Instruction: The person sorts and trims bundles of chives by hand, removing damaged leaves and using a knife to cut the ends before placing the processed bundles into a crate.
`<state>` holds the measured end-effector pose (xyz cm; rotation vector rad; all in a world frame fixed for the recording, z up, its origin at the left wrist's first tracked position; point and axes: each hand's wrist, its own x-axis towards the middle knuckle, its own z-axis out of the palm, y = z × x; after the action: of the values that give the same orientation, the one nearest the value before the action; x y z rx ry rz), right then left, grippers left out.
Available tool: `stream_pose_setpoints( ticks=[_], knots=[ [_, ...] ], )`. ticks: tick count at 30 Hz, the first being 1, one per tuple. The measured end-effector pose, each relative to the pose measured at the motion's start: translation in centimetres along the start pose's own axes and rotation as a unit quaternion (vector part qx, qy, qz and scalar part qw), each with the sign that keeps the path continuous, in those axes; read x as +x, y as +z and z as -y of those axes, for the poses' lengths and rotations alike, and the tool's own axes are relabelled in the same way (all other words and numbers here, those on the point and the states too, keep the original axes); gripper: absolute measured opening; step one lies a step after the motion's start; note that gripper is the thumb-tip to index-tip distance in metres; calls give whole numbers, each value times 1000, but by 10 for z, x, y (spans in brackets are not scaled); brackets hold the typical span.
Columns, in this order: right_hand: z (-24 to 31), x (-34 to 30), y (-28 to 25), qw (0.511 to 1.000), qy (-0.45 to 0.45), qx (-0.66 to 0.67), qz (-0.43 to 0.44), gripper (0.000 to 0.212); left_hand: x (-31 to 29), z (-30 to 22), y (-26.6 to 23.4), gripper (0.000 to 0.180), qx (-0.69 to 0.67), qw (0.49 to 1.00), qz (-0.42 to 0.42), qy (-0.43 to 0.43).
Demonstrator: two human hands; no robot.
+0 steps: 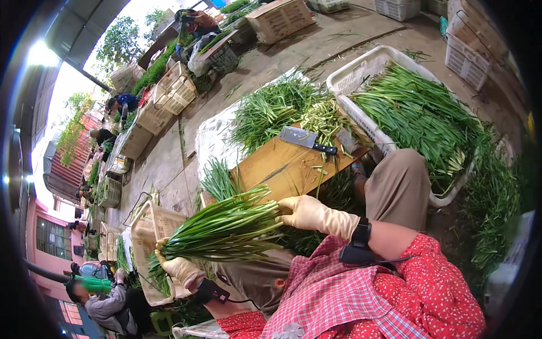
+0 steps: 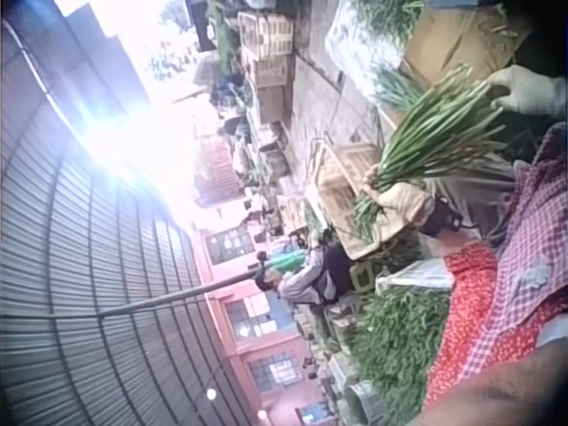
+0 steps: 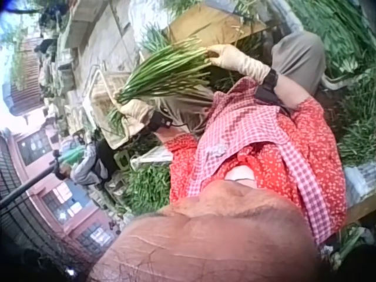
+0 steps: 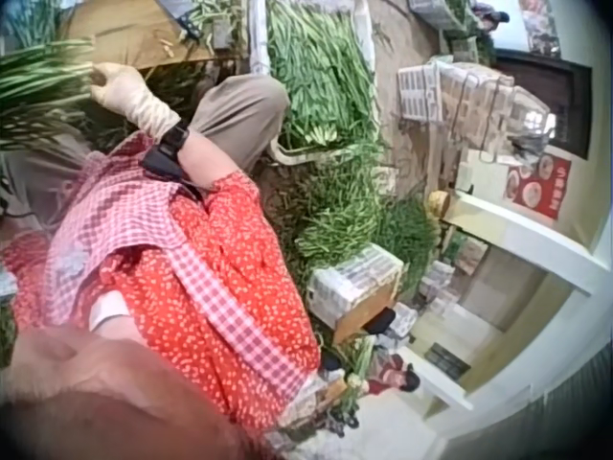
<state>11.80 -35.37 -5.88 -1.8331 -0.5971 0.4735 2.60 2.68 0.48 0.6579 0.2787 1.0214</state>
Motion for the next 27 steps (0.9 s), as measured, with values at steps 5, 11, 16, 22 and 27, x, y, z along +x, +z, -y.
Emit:
stream_pose_setpoints(
  ticks=[5,11,16,22,27],
  knots=[
    [0,-2,-2,986,-8,-164,-14,28,7,-11,-8,25,-39,999,10,-12],
    [-75,-5,-26,790,245,-500,258,33,12,-21,-13,24,-52,998,28,-13],
    [-52,-4,-23,996,14,-13,90,68,21,-16,-21,21,-104,991,30,-73],
    [-12,14,10,948,115,260,145,76,23,-12,-23,24,-79,990,69,-89],
    [-19,22,23,954,132,257,82,47,4,-6,-1,23,-26,997,27,-60]
  ],
)
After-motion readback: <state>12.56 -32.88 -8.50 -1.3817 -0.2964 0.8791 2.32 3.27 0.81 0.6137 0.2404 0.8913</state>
